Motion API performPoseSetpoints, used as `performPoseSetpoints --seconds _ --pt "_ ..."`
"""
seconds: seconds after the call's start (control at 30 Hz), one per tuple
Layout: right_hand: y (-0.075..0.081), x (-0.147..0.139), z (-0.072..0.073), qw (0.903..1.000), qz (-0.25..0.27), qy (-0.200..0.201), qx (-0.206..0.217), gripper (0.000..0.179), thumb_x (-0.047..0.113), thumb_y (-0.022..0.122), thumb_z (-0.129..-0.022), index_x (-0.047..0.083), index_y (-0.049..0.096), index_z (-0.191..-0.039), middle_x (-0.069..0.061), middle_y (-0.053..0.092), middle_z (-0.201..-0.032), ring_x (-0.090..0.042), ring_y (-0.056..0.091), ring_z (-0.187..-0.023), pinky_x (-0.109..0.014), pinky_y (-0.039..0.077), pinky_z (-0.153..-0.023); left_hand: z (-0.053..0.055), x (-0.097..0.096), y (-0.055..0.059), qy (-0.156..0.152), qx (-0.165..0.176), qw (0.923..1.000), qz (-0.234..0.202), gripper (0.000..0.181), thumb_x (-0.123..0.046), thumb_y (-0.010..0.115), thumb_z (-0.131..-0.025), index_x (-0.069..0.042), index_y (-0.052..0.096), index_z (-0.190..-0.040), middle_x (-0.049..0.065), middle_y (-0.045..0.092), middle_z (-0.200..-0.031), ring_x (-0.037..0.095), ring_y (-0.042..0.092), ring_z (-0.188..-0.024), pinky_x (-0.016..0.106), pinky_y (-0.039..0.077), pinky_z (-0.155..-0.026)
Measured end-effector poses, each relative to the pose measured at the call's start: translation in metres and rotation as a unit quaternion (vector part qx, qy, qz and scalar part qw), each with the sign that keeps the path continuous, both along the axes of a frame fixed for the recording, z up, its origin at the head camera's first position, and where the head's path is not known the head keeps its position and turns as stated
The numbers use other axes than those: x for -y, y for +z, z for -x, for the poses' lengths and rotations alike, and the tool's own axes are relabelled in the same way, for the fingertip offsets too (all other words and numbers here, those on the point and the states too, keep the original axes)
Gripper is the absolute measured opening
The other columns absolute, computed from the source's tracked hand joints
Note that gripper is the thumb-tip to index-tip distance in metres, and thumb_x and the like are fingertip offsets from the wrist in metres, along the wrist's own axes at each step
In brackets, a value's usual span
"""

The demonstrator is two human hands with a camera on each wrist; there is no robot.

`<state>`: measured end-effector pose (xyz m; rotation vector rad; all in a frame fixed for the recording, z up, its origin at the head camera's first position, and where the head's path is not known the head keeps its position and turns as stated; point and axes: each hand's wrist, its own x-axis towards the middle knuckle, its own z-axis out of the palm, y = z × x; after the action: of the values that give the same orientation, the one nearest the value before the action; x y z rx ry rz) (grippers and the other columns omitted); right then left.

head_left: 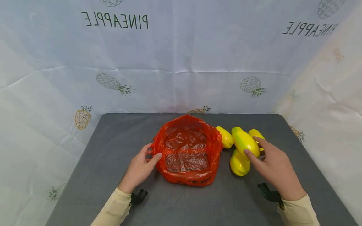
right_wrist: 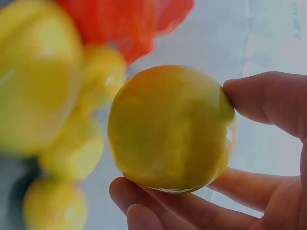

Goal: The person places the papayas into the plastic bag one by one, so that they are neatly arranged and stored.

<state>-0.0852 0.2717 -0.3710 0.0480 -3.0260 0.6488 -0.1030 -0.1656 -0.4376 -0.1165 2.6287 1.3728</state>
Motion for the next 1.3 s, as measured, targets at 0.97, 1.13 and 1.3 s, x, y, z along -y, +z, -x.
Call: performPoseSetpoints --seconds 0.97,1.13,1.3 --pt "-0.019 0.16 0.078 0.9888 0.079 0.127 -0.001 0.068 0.048 0.074 -0.1 0.014 0.056 -0.156 -0.008 0.071 -0.14 -0.028 0.069 -0.116 -0.054 0.06 -0.101 0.01 -0.002 -0.001 -0.015 -0.02 0.9993 -0.028 0.068 -0.039 0.068 -0.105 -0.013 0.044 -0.163 0.014 0.068 -0.144 0.027 0.075 -0.111 0.047 0.065 -0.09" --pt "-0.026 0.174 0.087 0.9866 0.08 0.141 0.017 0.067 0.048 0.074 -0.099 0.015 0.056 -0.155 -0.007 0.072 -0.138 -0.026 0.07 -0.112 -0.051 0.062 -0.1 0.012 0.002 -0.002 -0.013 -0.023 0.9992 -0.029 0.067 -0.038 0.068 -0.105 -0.012 0.045 -0.162 0.014 0.069 -0.142 0.026 0.075 -0.109 0.044 0.065 -0.087" --pt "-0.03 0.188 0.097 0.9838 0.078 0.158 0.03 0.064 0.046 0.075 -0.099 0.015 0.058 -0.152 -0.006 0.074 -0.133 -0.023 0.07 -0.105 -0.048 0.063 -0.098 0.011 0.009 -0.001 -0.004 -0.019 0.9996 -0.02 0.066 -0.038 0.067 -0.105 -0.012 0.046 -0.162 0.014 0.07 -0.142 0.027 0.075 -0.111 0.046 0.065 -0.088"
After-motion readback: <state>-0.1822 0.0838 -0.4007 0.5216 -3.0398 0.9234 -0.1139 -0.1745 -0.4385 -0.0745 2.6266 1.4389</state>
